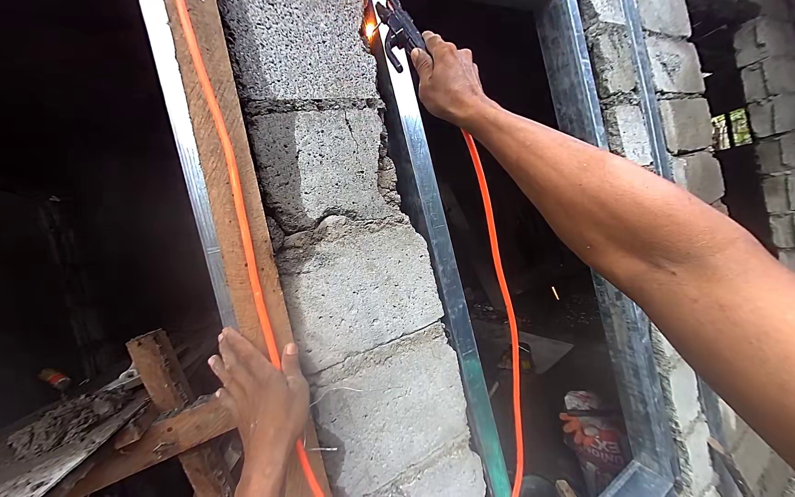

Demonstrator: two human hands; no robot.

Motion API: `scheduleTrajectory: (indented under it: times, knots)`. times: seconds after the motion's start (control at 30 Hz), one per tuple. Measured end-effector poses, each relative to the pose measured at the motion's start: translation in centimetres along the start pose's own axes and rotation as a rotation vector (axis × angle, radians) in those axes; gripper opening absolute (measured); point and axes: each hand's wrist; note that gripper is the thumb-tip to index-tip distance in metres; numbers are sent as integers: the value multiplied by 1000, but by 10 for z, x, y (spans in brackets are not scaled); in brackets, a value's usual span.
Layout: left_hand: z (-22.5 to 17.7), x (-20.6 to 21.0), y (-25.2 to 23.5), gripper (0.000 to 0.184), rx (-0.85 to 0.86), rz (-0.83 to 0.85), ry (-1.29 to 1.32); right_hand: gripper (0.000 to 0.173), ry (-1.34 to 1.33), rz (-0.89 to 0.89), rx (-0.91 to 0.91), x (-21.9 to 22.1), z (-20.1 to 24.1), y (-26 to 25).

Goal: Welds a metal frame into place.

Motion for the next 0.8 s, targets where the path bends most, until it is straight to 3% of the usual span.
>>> scheduleTrajectory:
  times: [0.13, 0.27, 0.37, 0.47, 0.57, 0.63, 0.7, 0.8]
  knots:
    - [-2, -2, 1, 90, 1, 7, -9, 41, -65, -7, 92, 1, 0, 7]
    - [0, -4, -1, 89, 23, 10, 2, 47, -87, -49, -11, -5, -6, 19]
    - [1, -10, -1, 92, 57, 55, 8, 44, -98, -87, 5, -16, -15, 60]
    - [6, -14, 1, 96, 74, 120, 19, 29, -232, -124, 46, -23, -45, 140]
    - [11, -17, -3, 104, 119, 140, 15, 28, -477, -110, 33, -35, -76, 251]
    - [16, -21, -9, 106, 151, 200, 0, 30, -525, -78, 127, -42, -86, 337]
    - [25, -20, -17, 96, 114, 318, -98, 34, -530, -55, 281, -48, -91, 429]
    - [30, -17, -24, 64, 50, 554, -153, 33, -587, -1, 545, -61, -88, 550]
Point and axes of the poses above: each hand's wrist, its own y-axis away from the middle knuckle, its own x-axis out of the palm, z = x × y, and after that the axes turned 4 degrees about z, right-handed
